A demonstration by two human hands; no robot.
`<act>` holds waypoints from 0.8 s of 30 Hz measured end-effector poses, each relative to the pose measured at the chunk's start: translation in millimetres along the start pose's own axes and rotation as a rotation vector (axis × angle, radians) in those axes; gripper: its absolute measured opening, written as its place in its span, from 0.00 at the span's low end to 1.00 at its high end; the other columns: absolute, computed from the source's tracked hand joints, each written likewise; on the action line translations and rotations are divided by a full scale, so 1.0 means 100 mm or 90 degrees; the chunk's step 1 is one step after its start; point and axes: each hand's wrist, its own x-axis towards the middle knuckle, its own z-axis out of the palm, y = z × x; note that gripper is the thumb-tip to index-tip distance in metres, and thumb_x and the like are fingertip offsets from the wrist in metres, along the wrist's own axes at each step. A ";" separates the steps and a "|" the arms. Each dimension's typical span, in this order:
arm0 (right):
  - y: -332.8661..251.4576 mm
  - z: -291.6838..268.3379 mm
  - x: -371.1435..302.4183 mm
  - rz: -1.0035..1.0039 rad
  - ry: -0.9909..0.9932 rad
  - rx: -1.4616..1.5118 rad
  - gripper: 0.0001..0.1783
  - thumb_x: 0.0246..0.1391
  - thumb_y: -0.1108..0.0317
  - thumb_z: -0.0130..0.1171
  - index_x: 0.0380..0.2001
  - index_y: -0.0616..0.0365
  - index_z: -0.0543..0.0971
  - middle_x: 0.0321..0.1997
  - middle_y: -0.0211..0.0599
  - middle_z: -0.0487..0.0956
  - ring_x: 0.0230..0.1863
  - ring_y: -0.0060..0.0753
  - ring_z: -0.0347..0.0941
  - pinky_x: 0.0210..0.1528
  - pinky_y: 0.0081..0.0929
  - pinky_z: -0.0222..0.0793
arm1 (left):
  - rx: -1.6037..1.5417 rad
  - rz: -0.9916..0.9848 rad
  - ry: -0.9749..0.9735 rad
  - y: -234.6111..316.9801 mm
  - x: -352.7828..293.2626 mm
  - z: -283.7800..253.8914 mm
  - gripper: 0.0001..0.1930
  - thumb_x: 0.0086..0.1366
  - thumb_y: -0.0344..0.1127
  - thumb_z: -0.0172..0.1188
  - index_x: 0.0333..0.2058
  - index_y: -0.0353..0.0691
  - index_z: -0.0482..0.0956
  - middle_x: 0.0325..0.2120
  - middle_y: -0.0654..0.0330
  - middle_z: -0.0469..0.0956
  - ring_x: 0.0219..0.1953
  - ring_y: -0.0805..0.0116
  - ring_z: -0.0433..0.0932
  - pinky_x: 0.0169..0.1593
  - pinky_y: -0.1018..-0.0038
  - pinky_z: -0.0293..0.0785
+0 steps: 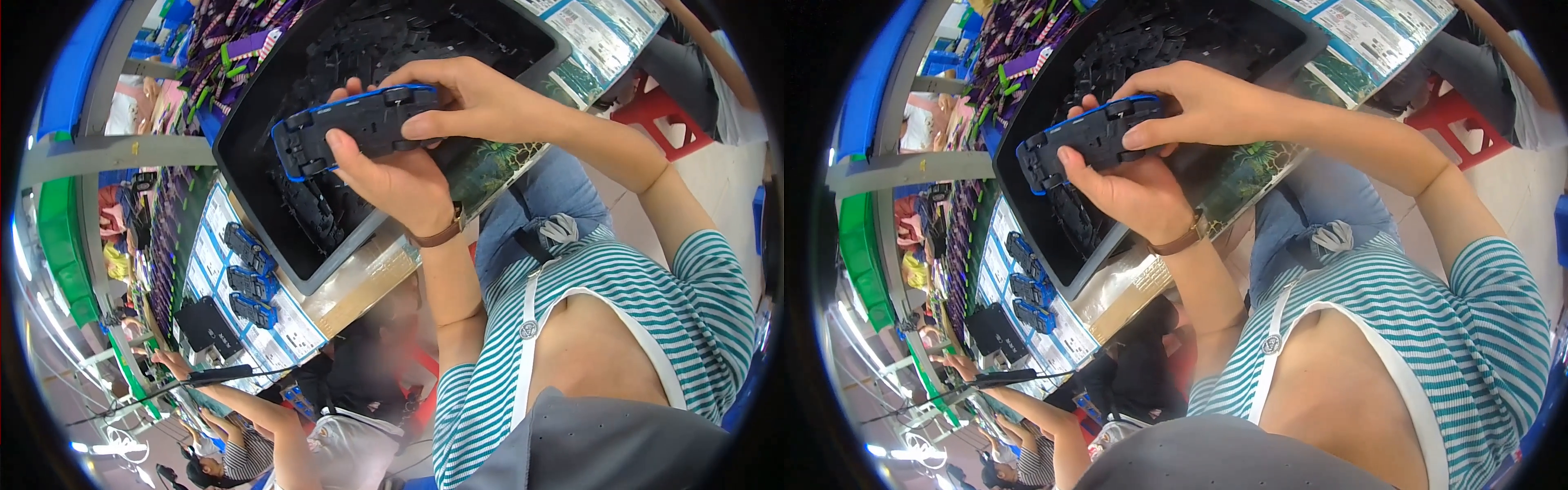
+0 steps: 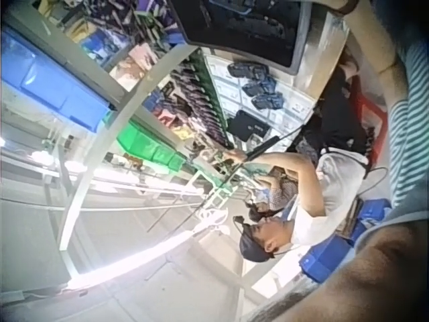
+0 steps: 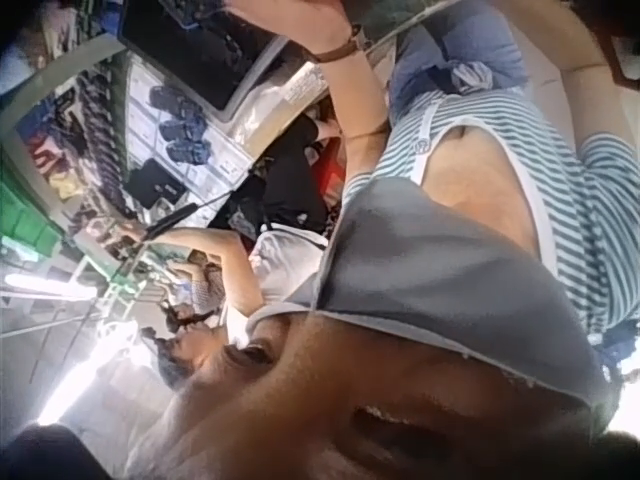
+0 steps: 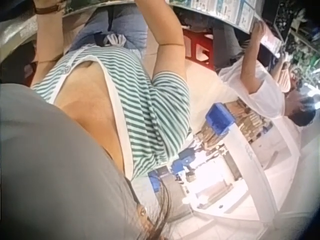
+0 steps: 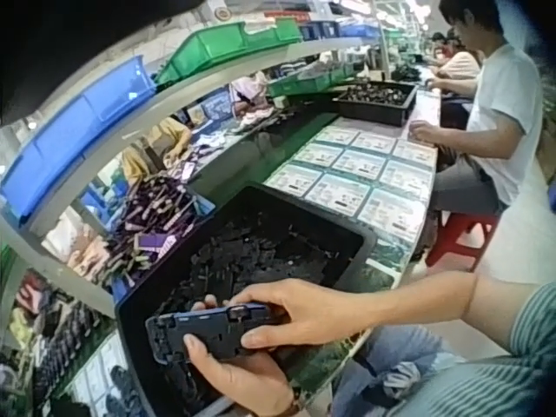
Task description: The person assembles toy cars by attaching chassis plates from a tray onto toy car bodies by hand and setting the cars on the table, then reaches into a cloth sack beneath the desk.
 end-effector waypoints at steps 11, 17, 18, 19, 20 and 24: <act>0.16 0.04 -0.13 -0.115 0.071 -0.052 0.23 0.51 0.60 0.65 0.48 0.61 0.76 0.33 0.36 0.79 0.29 0.19 0.74 0.30 0.20 0.69 | 0.051 0.015 0.061 0.11 0.01 -0.12 0.24 0.70 0.53 0.47 0.48 0.35 0.68 0.42 0.52 0.73 0.47 0.60 0.74 0.54 0.65 0.71; 0.03 0.06 -0.21 -0.055 0.012 0.072 0.24 0.56 0.68 0.61 0.55 0.63 0.71 0.48 0.32 0.75 0.45 0.18 0.72 0.44 0.18 0.73 | 0.027 0.009 0.074 0.24 -0.09 -0.05 0.22 0.69 0.51 0.49 0.49 0.38 0.68 0.41 0.57 0.75 0.49 0.63 0.73 0.53 0.64 0.71; 0.01 0.09 -0.22 -0.053 0.035 0.099 0.24 0.56 0.69 0.60 0.55 0.63 0.71 0.48 0.32 0.75 0.46 0.18 0.72 0.44 0.18 0.73 | 0.061 0.004 0.067 0.25 -0.14 -0.04 0.20 0.69 0.50 0.50 0.48 0.40 0.69 0.40 0.59 0.75 0.45 0.66 0.74 0.49 0.67 0.72; 0.00 0.14 -0.21 -0.053 0.052 0.133 0.24 0.56 0.69 0.60 0.56 0.63 0.71 0.49 0.33 0.75 0.46 0.18 0.72 0.45 0.18 0.73 | 0.102 0.003 0.064 0.29 -0.18 -0.07 0.18 0.68 0.49 0.52 0.47 0.41 0.69 0.38 0.61 0.75 0.42 0.69 0.75 0.46 0.70 0.72; -0.07 0.14 -0.22 -0.042 0.051 0.087 0.25 0.56 0.70 0.60 0.56 0.63 0.70 0.50 0.33 0.75 0.47 0.20 0.72 0.45 0.18 0.73 | 0.171 -0.004 0.128 0.27 -0.23 -0.11 0.13 0.67 0.44 0.55 0.43 0.44 0.70 0.32 0.66 0.75 0.33 0.77 0.73 0.36 0.77 0.69; -0.05 0.23 -0.27 -0.140 0.032 0.090 0.28 0.57 0.67 0.58 0.60 0.57 0.66 0.52 0.35 0.72 0.48 0.24 0.72 0.50 0.22 0.69 | 0.189 0.026 0.079 0.57 -0.35 -0.26 0.14 0.68 0.38 0.55 0.49 0.42 0.67 0.31 0.69 0.70 0.28 0.85 0.65 0.29 0.87 0.60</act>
